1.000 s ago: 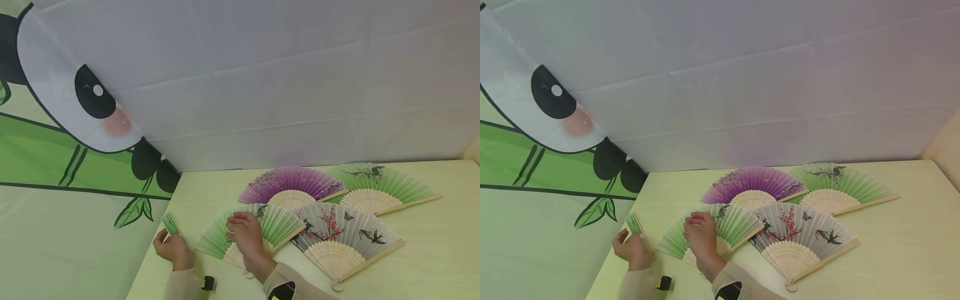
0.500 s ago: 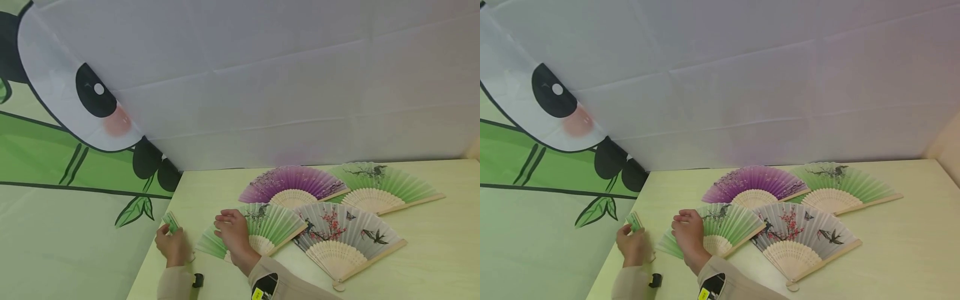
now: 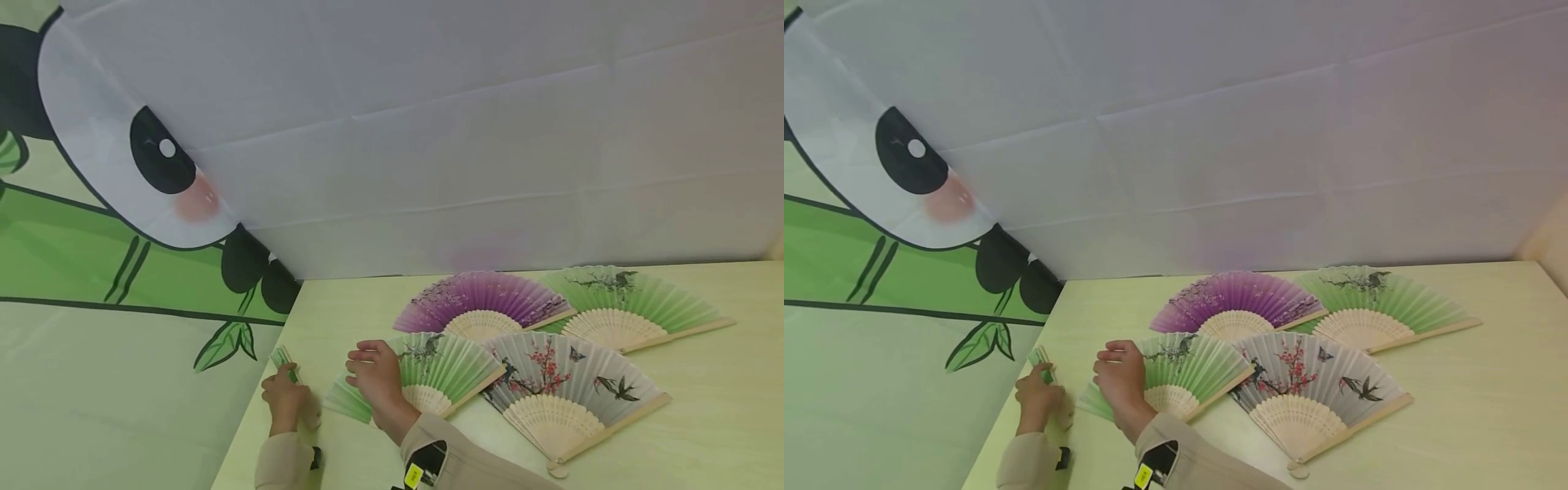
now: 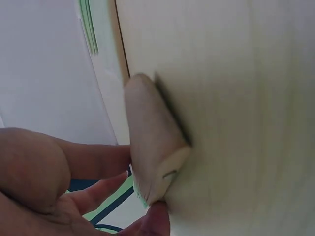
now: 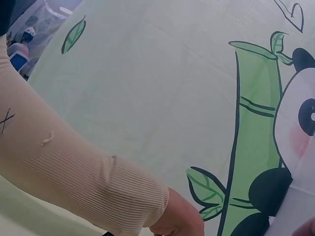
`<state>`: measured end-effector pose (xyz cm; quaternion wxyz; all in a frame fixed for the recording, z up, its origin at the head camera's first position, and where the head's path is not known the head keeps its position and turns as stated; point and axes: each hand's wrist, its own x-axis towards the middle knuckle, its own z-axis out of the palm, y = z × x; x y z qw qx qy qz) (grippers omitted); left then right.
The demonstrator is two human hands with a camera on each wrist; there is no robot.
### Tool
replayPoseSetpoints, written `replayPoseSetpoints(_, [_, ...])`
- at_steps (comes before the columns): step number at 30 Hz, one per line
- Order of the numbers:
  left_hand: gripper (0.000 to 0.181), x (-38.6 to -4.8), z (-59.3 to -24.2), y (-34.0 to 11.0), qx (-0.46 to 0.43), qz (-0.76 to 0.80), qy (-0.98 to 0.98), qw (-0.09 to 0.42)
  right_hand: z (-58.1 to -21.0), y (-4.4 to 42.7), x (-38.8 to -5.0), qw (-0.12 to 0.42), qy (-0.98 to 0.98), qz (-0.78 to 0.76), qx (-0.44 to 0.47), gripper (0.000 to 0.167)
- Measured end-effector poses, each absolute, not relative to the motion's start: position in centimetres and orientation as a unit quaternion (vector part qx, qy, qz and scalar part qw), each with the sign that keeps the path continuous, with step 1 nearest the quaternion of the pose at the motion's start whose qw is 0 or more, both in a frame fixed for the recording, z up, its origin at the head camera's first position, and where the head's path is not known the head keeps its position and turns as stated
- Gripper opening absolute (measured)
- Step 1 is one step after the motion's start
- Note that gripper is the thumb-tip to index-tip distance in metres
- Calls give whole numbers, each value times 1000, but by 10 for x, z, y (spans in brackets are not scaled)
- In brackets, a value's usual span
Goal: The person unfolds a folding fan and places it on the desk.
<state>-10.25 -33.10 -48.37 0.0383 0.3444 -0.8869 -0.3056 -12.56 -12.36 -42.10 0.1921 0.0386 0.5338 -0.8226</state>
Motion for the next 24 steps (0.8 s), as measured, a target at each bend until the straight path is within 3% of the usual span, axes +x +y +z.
replayPoseSetpoints(5, [67,-101,-485,-335,347,-313,-883,31,-421,-126,-127,192,541,-818,37,29])
replayPoseSetpoints(12, [89,-100,-486,-340,360,-347,-865,42,-428,-131,-132,199,548,-812,39,31])
replayPoseSetpoints(24, [80,-95,-483,-340,343,-401,-844,97,-443,-135,-140,223,570,-790,38,31])
